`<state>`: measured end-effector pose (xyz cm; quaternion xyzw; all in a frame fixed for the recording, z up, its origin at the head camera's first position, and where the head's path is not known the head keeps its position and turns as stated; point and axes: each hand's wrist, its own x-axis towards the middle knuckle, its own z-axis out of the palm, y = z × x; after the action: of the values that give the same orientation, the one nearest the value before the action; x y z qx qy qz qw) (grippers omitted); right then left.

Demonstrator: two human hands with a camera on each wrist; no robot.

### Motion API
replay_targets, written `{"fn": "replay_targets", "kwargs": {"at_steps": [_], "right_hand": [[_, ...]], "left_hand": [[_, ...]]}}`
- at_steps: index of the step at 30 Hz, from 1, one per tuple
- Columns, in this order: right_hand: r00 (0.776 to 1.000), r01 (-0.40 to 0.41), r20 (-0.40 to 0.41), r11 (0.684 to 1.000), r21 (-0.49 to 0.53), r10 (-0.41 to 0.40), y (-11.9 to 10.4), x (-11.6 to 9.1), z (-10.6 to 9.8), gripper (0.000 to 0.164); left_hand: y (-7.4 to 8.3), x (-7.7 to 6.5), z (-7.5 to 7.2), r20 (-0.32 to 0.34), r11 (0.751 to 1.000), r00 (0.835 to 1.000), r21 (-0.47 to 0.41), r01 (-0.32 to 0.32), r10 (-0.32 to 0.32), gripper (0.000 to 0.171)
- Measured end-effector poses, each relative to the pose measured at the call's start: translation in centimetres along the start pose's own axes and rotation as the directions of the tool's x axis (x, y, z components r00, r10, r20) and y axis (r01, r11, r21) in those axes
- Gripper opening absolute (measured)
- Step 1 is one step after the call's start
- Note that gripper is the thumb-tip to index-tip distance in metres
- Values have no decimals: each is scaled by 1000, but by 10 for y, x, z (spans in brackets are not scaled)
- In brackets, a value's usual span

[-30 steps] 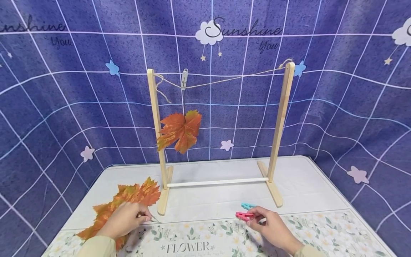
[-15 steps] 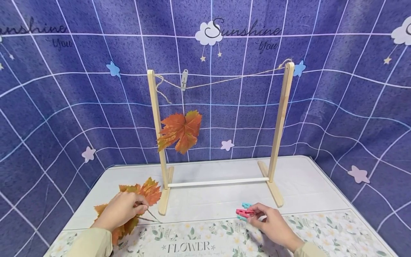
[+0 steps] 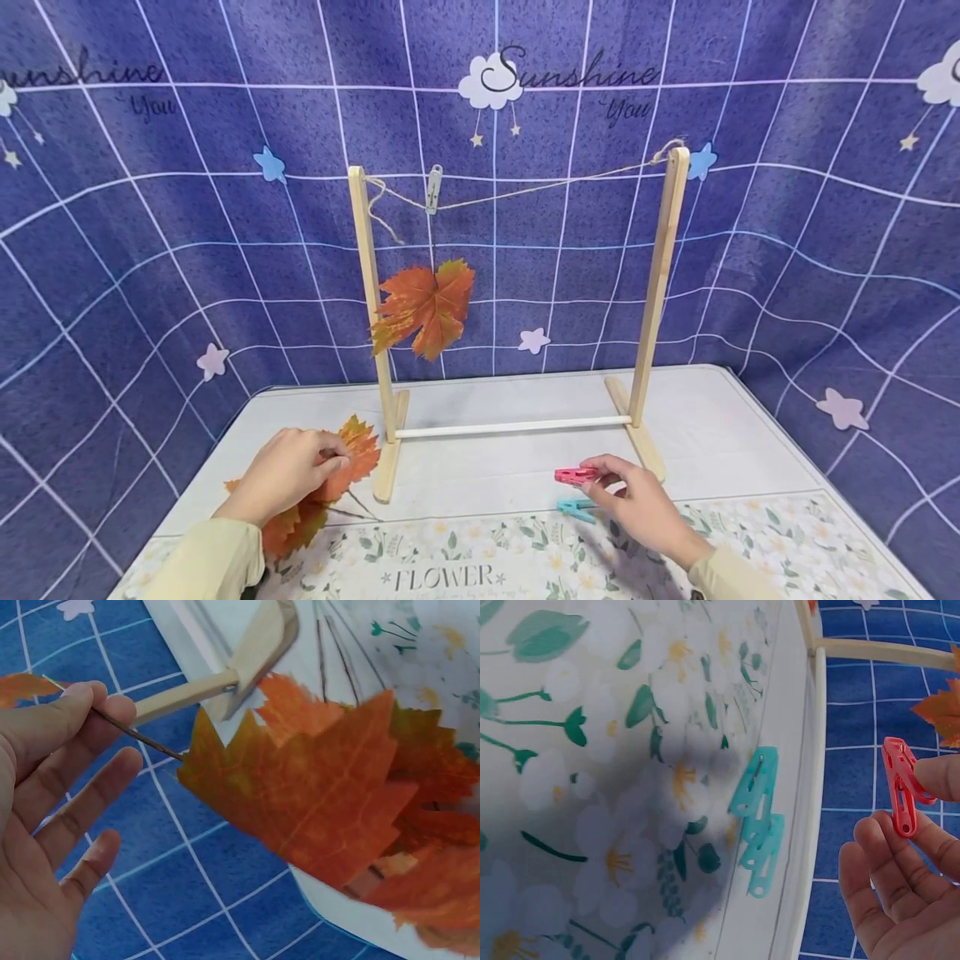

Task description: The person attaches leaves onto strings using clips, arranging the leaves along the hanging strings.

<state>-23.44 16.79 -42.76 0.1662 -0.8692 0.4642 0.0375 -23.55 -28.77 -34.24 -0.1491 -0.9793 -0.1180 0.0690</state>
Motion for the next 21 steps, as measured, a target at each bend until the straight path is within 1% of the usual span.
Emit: {"fn": "replay_targets", "kwargs": {"at_steps": [4,7,11,12,18,21], "right_hand": [[1000,-15,3,1000,1,15,-3,1,-2,30],[1000,-19,8,1000,1,19,-4,2,-4,31],[1000,-15,7,1000,0,15,-6,3,-6,30],[1000,-12,4,1000,0,12,-7,3,-6,30],[1000,9,-30,1000,1,-9,-16,7,-11,25],[999,17,-48,1000,-4,-17,-19,9,-13,23]], "left_hand": [[8,0,-6,-21,1000,1000,-11,0,0,4],[12,1,-11,-24,1000,1000,-21,3,-3,4],[16,4,-15,-26,999,1000,-36,-12,11,5],[17,5,-16,-19,999,1000,-47,-9,9,6],[25,9,-23,19,988,999,-144,53,-51,9],[27,11,-26,1,986,999,-161,50,-51,8]]}}
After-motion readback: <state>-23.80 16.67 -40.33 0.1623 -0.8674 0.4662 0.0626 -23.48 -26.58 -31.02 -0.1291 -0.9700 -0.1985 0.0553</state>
